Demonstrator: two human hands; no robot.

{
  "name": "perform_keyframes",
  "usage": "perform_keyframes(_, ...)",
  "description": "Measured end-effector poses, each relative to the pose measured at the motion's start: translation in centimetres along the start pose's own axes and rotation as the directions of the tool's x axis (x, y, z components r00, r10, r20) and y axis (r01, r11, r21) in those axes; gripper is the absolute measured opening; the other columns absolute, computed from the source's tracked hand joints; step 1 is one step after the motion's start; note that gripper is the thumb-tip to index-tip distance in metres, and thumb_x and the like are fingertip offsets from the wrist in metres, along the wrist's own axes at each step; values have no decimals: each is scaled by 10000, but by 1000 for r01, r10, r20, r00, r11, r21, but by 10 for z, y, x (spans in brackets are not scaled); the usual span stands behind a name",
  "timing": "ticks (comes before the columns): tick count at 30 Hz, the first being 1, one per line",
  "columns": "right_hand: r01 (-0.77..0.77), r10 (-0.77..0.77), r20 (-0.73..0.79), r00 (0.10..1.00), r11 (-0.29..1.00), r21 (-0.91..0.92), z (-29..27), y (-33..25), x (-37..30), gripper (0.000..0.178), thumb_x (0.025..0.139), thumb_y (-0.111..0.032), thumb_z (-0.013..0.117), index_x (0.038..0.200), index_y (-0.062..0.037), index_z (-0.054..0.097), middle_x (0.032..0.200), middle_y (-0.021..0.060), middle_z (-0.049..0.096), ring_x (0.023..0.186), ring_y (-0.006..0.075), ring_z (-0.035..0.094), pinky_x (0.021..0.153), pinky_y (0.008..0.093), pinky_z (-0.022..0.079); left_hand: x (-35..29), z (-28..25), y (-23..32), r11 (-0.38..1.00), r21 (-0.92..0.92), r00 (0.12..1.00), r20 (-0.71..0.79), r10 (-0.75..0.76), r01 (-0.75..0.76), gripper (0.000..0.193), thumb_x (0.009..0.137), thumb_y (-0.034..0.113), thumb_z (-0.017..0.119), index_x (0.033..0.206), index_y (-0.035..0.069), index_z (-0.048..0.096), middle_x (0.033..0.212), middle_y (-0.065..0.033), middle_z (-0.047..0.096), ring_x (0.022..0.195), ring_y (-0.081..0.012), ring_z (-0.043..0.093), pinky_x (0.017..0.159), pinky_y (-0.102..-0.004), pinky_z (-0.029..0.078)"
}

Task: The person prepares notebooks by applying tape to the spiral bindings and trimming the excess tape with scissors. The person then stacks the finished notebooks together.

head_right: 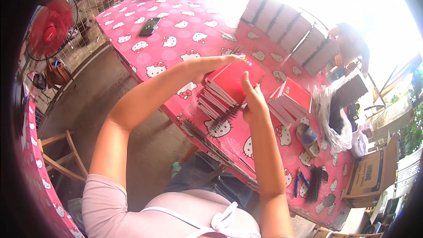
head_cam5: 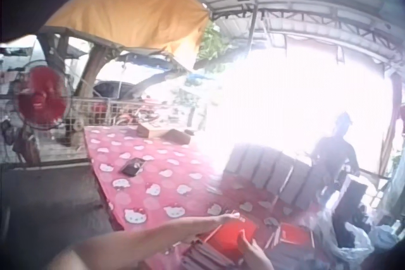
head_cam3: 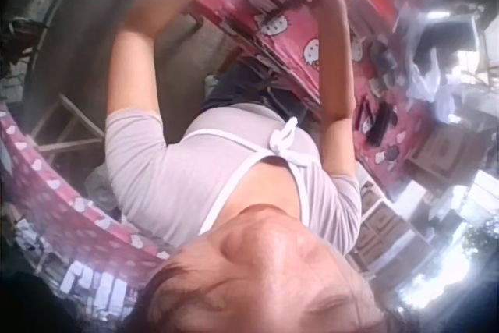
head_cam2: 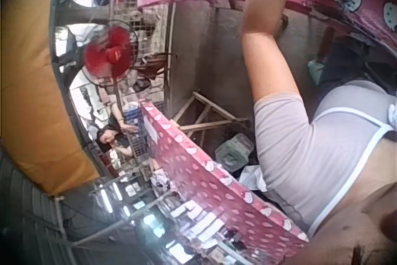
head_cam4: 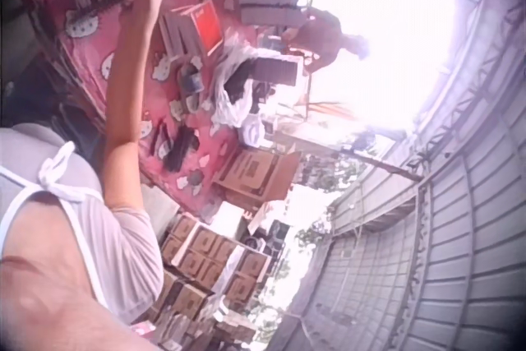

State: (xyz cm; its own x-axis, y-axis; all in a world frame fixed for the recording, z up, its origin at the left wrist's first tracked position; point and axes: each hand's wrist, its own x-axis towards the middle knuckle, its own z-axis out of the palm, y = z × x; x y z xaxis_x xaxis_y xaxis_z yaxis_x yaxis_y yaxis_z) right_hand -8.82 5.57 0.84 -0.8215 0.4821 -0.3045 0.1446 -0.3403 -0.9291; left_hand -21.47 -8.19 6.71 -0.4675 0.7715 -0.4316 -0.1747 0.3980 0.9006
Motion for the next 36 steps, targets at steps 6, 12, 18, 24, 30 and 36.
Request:
perform_keyframes(6, -43, -17, 187, 982, 949, 313, 11, -8, -31, 763, 863, -683, 486, 1311, -65, 494, 1220, 139, 595, 1094, 261, 597, 955, 434, 494, -8, 10, 8, 981, 167, 994, -22, 104, -99, 981, 743, 635, 680, 1405, -19, 370, 1407, -176, 445, 1238, -302, 505, 963, -462, 450)
perform_keyframes(12, 67, -94, 68, 993, 945, 322, 19, -3, -38, 706, 902, -638, 461, 1316, -66, 475, 1198, 134, 601, 1104, 266, 599, 947, 444, 506, 6, 9, 3, 977, -214, 998, 61, 11, 2, 681, 660, 348, 853, 1170, 16, 547, 1001, -132, 637, 755, -192, 674, 640, -358, 572)
perform_keyframes(18, 124, -180, 88, 980, 889, 441, 6, 3, -39, 650, 924, -547, 522, 1349, -80, 367, 1236, 112, 553, 1113, 246, 582, 947, 421, 501, -10, 30, 7, 967, -172, 974, -158, 162, -189, 1134, 670, 246, 846, 1437, 34, 37, 1010, -254, 577, 833, -264, 664, 603, -439, 574)
perform_keyframes(24, 506, -532, -32, 846, 783, 362, -14, 0, -120, 1250, 681, -387, 866, 1505, -76, -21, 1422, 144, 350, 1299, 265, 402, 1087, 411, 339, -74, 82, -1, 762, -352, 803, 44, 594, -544, 1130, 630, 123, 854, 1466, 8, 102, 1237, -182, 549, 1093, -248, 594, 924, -385, 495)
perform_keyframes(30, 487, -547, -372, 750, 837, -250, -100, 58, -233, 1342, 571, -392, 916, 1487, 1, 19, 1404, 180, 345, 1306, 304, 392, 1082, 440, 342, -42, 180, -56, 651, -314, 517, 413, 749, -691, 1111, 600, 171, 849, 1466, -21, 180, 1348, -144, 440, 1262, -221, 428, 1082, -353, 315)
perform_keyframes(36, 485, -862, -447, 241, 506, -714, -123, 89, -275, 1353, 640, -474, 871, 1489, 2, -68, 1445, 224, 281, 1337, 342, 363, 1110, 466, 273, 13, 269, -63, 723, -531, 105, 770, 629, -441, 1213, 591, 209, 852, 1501, 0, 76, 1422, -153, 352, 1326, -216, 327, 1115, -351, 253)
